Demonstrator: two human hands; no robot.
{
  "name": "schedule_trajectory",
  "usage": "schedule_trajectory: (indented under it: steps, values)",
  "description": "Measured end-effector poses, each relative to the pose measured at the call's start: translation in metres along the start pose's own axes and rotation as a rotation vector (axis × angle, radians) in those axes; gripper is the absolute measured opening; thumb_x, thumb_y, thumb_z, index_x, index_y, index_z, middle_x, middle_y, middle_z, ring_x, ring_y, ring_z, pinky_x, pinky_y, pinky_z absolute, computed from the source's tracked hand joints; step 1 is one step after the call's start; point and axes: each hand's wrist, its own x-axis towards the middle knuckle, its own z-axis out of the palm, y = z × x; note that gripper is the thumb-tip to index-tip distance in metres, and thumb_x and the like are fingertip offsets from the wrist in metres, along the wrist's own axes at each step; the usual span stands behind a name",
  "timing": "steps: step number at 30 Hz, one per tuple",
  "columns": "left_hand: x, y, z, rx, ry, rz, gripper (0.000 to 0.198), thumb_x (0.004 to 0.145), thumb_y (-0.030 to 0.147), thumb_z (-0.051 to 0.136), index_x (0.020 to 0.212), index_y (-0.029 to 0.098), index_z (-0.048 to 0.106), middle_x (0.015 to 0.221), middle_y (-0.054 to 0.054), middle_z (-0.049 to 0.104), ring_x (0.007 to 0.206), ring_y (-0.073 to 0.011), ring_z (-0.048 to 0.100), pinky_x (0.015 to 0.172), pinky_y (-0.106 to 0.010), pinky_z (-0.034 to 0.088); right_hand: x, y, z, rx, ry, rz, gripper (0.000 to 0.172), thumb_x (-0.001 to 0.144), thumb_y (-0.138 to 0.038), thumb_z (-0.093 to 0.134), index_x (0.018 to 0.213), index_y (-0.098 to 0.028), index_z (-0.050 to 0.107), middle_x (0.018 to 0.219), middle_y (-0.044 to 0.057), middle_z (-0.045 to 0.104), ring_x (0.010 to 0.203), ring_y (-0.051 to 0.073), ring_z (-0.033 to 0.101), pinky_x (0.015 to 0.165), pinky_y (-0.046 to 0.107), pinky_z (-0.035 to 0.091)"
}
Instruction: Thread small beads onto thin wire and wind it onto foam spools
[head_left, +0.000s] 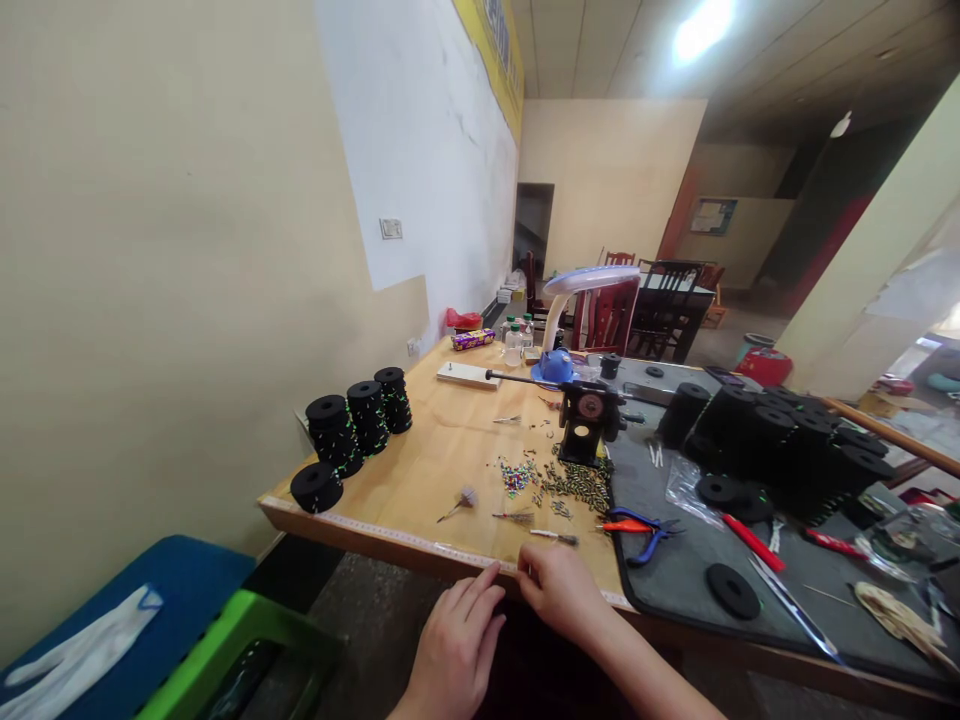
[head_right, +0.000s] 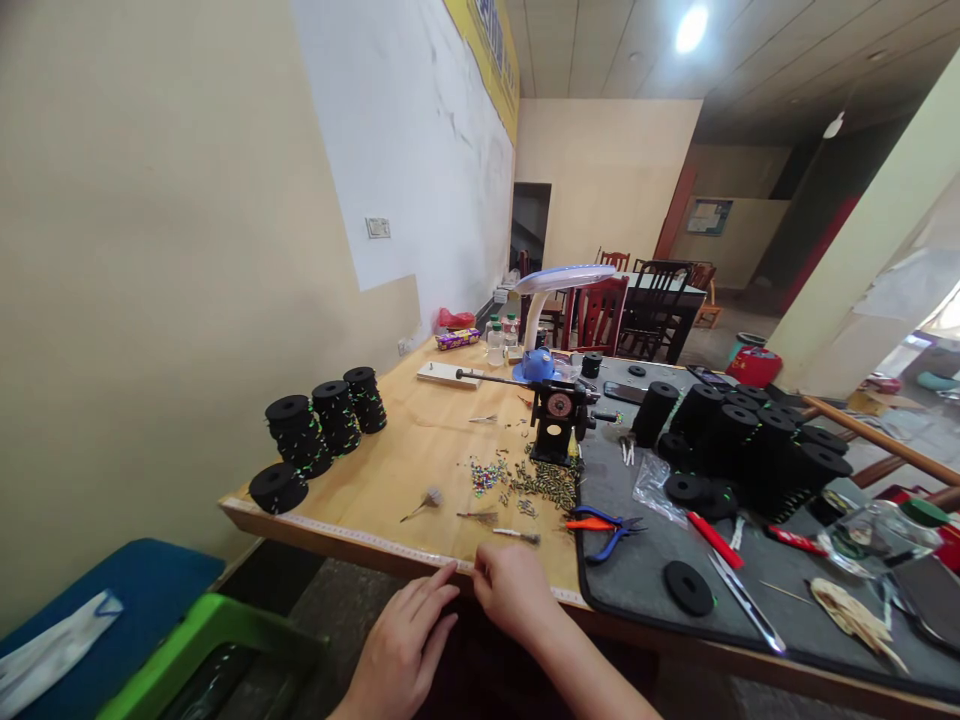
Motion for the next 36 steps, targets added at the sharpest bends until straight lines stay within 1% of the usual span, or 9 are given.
schedule_trajectory:
  steps: [6,12,15,21,25,29,33,36]
  values:
    - [0.001,0.002,-0.001,0.102,0.01,0.008,0.032,0.087,0.017,0.047,0.118,0.017,0.054,0.127,-0.011,0.056,0.103,-0.0238,0.057,0.084,-0.037,0.048,0.0,0.0,-0.001,-0.016,-0.002,-0.009,0.022,0.081,-0.025,0.044,0.082,-0.019,0.065,0.077,0.002,0.065,0.067,0.009,0.052,0.059,0.02,0.019]
    - [0.005,0.007,0.002,0.253,0.011,0.015,0.044,0.085,0.016,0.049,0.129,0.013,0.048,0.125,-0.012,0.058,0.088,-0.0233,0.06,0.073,-0.035,0.048,-0.001,0.005,-0.001,0.063,-0.001,0.005,0.021,0.08,-0.024,0.046,0.081,-0.017,0.065,0.075,0.002,0.064,0.063,0.007,0.049,0.058,0.018,0.021]
    - [0.006,0.013,0.006,0.336,-0.021,0.017,0.046,0.083,0.013,0.049,0.129,0.013,0.05,0.125,-0.013,0.058,0.082,-0.0232,0.061,0.068,-0.036,0.046,-0.003,0.009,-0.003,0.092,-0.007,0.026,0.02,0.077,-0.022,0.047,0.081,-0.017,0.065,0.074,0.001,0.064,0.063,0.006,0.048,0.057,0.017,0.021]
    - [0.014,0.026,0.01,0.496,-0.135,-0.038,0.046,0.078,0.007,0.051,0.124,0.009,0.057,0.123,-0.018,0.058,0.069,-0.0242,0.062,0.061,-0.037,0.048,-0.011,0.012,-0.007,0.123,-0.009,0.072,0.02,0.075,-0.02,0.046,0.081,-0.017,0.065,0.076,0.001,0.065,0.064,0.005,0.049,0.056,0.017,0.02]
    - [0.02,0.033,0.008,0.519,-0.193,-0.059,0.044,0.078,0.007,0.052,0.121,0.007,0.059,0.119,-0.022,0.059,0.065,-0.0256,0.063,0.058,-0.038,0.05,-0.017,0.015,-0.012,0.119,-0.016,0.109,0.02,0.074,-0.02,0.046,0.081,-0.017,0.065,0.075,0.001,0.065,0.063,0.005,0.049,0.056,0.017,0.019]
    - [0.023,0.037,0.008,0.525,-0.238,-0.082,0.043,0.08,0.009,0.052,0.122,0.005,0.058,0.12,-0.024,0.057,0.065,-0.0264,0.064,0.058,-0.038,0.052,-0.024,0.025,-0.017,0.143,0.002,0.157,0.019,0.074,-0.019,0.046,0.081,-0.017,0.064,0.074,0.001,0.064,0.062,0.005,0.048,0.056,0.016,0.02]
    - [0.024,0.037,0.009,0.518,-0.256,-0.085,0.044,0.079,0.01,0.055,0.122,0.004,0.057,0.12,-0.025,0.056,0.065,-0.0262,0.064,0.058,-0.037,0.053,-0.032,0.033,-0.016,0.183,0.033,0.183,0.019,0.076,-0.021,0.047,0.081,-0.017,0.064,0.073,0.001,0.063,0.063,0.005,0.049,0.057,0.016,0.021]
    - [0.024,0.037,0.008,0.512,-0.255,-0.095,0.044,0.08,0.014,0.057,0.122,0.005,0.057,0.119,-0.024,0.057,0.064,-0.0248,0.064,0.059,-0.037,0.054,-0.036,0.036,-0.014,0.2,0.064,0.217,0.019,0.077,-0.022,0.046,0.081,-0.017,0.064,0.073,0.001,0.063,0.063,0.005,0.049,0.059,0.015,0.022]
